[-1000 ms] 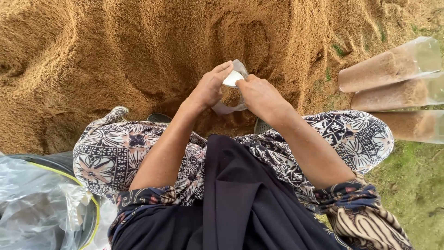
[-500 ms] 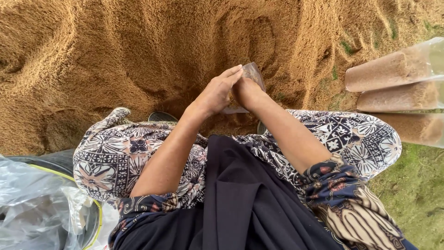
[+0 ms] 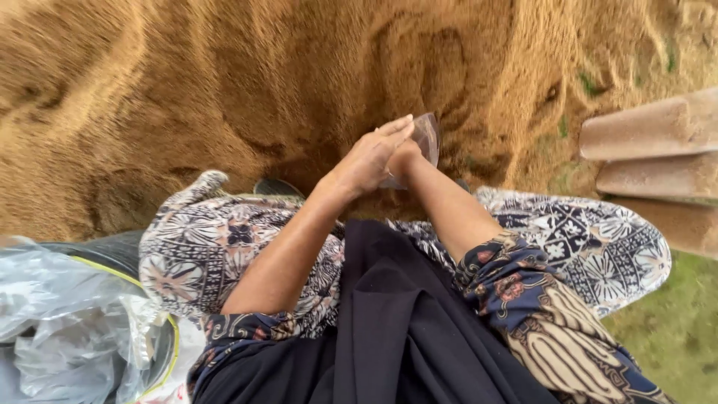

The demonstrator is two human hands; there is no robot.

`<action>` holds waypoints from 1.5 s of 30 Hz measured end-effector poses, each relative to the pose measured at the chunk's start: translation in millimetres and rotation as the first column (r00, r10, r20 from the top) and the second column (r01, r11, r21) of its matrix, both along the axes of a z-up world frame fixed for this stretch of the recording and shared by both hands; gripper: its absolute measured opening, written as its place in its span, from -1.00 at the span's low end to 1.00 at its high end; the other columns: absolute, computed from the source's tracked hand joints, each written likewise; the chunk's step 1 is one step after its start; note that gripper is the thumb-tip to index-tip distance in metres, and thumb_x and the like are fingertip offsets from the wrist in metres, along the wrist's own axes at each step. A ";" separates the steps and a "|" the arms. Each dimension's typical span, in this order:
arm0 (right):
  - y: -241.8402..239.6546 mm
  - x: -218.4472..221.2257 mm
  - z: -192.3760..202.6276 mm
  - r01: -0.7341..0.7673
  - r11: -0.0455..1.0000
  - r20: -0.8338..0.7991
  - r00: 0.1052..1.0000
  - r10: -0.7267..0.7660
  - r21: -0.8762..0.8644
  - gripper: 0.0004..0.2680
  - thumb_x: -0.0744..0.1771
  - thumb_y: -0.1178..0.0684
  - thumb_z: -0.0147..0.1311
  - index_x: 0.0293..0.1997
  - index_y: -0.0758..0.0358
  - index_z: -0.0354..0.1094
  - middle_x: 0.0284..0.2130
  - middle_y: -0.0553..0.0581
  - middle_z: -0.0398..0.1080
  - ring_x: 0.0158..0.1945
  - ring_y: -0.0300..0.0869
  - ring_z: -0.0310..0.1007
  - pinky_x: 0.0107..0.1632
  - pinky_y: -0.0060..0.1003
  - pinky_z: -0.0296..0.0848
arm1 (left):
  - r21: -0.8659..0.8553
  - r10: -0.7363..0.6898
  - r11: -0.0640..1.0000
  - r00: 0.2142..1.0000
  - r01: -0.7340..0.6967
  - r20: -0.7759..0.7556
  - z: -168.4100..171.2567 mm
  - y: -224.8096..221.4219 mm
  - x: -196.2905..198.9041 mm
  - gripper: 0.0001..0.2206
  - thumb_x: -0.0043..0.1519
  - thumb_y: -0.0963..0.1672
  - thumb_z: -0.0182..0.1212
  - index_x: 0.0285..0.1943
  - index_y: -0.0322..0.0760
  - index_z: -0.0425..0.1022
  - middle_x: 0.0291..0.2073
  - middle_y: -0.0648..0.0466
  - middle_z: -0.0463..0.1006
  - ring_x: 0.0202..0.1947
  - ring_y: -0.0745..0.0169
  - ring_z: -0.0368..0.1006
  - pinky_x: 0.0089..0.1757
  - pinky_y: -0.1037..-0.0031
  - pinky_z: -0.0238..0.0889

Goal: Scooping granular material from a large pile into small plastic bags using a spoon.

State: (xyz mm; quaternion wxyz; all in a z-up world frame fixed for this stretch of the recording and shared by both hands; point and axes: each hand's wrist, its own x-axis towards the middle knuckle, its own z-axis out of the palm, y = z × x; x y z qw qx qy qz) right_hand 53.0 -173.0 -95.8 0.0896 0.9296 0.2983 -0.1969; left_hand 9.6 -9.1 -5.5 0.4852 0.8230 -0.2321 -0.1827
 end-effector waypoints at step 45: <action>-97.1 -35.1 136.1 0.415 0.708 -0.255 0.910 -0.327 0.572 -0.78 0.40 0.33 -0.15 -0.05 0.21 0.48 -0.17 0.25 0.42 -0.14 -0.04 0.45 -0.08 -0.19 0.43 | 0.354 0.116 0.928 0.993 -0.114 0.016 -17.2 -3.6 4.2 -0.43 0.07 -0.38 0.05 0.34 -0.38 0.39 0.22 -0.22 0.32 0.06 -0.40 0.46 -0.04 0.01 0.52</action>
